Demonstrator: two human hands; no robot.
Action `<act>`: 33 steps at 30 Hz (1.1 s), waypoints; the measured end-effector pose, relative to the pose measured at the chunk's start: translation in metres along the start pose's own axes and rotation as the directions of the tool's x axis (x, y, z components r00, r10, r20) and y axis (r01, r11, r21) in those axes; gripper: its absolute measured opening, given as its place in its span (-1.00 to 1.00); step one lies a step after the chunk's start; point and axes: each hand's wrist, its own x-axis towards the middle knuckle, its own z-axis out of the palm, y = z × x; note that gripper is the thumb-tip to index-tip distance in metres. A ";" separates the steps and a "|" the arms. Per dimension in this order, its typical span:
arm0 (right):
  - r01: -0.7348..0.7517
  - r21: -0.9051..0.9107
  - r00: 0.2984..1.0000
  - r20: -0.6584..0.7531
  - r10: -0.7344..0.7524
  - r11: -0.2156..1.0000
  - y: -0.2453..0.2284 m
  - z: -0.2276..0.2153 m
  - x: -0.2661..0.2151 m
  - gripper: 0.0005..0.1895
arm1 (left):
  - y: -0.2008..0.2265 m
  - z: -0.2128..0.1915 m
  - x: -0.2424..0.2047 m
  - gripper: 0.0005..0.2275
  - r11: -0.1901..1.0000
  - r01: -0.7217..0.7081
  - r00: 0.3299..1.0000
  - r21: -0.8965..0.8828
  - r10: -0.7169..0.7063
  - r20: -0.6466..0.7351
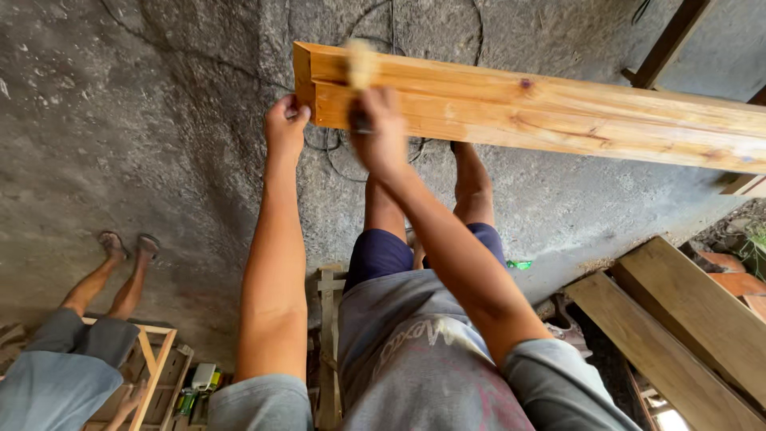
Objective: The person applies wood stain to a long wooden plank using a paintbrush. They repeatedly dip the brush into a can of stain and spread it along the length of the plank, which is resting on a workbench.
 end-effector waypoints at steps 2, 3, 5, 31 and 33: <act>0.452 -0.440 0.888 0.307 -0.342 0.776 0.001 0.022 0.019 -0.76 | 0.000 0.002 0.003 -0.76 0.998 0.030 1.000 -0.052 -0.029 0.003; 0.515 -0.420 0.851 0.354 -0.387 0.747 -0.002 0.016 0.032 -0.73 | 0.000 0.001 0.007 -0.75 0.996 0.046 0.999 -0.077 -0.045 0.004; 0.399 -0.453 0.884 0.421 -0.204 0.797 -0.020 -0.031 0.047 -0.84 | -0.007 0.000 -0.003 -0.75 0.997 -0.006 1.000 -0.074 0.006 0.001; 0.496 -0.699 0.721 0.662 0.205 0.515 -0.107 -0.070 0.116 -0.85 | 0.005 0.011 0.001 -0.66 0.996 0.017 0.996 0.086 -0.009 -0.093; 0.406 -0.822 0.793 0.534 0.294 0.399 -0.119 -0.158 0.112 -0.88 | 0.002 0.013 0.003 -0.64 0.993 0.005 0.991 0.117 0.011 -0.131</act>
